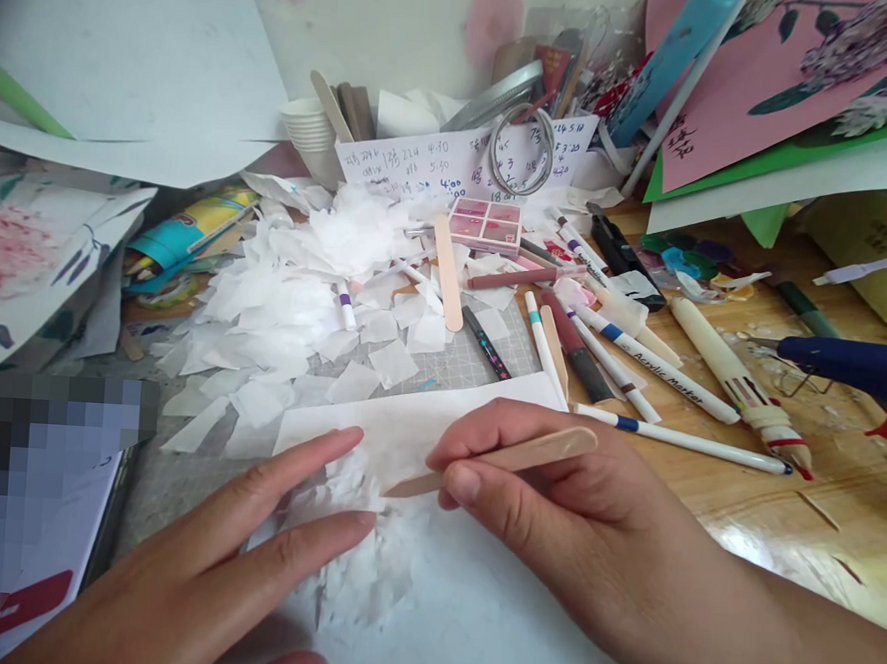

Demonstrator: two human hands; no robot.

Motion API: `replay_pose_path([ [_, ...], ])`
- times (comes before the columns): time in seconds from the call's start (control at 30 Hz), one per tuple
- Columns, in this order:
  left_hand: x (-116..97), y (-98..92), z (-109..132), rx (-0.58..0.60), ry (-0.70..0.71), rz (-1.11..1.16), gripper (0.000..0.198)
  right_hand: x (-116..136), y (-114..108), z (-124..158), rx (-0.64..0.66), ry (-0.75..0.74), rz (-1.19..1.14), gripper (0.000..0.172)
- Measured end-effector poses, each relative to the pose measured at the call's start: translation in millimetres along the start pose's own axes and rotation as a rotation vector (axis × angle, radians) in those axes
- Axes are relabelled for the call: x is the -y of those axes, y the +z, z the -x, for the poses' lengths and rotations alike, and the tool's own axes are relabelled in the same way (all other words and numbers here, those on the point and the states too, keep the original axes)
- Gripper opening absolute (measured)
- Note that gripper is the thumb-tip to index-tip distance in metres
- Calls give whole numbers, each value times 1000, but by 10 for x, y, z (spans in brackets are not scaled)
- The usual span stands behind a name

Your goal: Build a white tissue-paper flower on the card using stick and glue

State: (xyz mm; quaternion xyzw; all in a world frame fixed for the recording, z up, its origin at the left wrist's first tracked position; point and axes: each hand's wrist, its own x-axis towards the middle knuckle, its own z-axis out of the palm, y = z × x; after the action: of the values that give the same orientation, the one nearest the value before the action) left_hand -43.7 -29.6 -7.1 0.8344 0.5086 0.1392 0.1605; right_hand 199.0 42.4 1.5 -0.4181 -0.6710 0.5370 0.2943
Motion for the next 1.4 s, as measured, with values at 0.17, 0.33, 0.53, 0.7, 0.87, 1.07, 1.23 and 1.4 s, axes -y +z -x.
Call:
replay_pose_path([
  [0.17, 4, 2, 4, -9, -5, -13, 42, -69, -32, 102, -13, 7, -17, 13],
  [0.33, 2, -2, 4, 4, -2, -31, 43, -73, -15, 118, 15, 34, -54, 13],
  [0.53, -10, -7, -5, -7, -7, -19, 43, -168, -105, 188, -119, 14, -71, 16],
  [0.7, -15, -10, -9, -4, 20, -43, 46, -112, -53, 152, -48, -13, -58, 12],
  [0.87, -28, -15, -1, 14, 15, -74, 52, 41, 51, 48, -63, -13, 25, 15],
  [1.07, -53, -9, -19, 26, -14, -108, 57, 25, 33, 47, -71, -74, 58, 15],
  [1.23, -54, 4, -12, 24, -48, -113, 57, -117, -69, 152, -144, -116, -53, 13],
  [1.4, -46, 2, -8, 32, -57, -97, 58, -78, -37, 194, -6, -175, 67, 14],
])
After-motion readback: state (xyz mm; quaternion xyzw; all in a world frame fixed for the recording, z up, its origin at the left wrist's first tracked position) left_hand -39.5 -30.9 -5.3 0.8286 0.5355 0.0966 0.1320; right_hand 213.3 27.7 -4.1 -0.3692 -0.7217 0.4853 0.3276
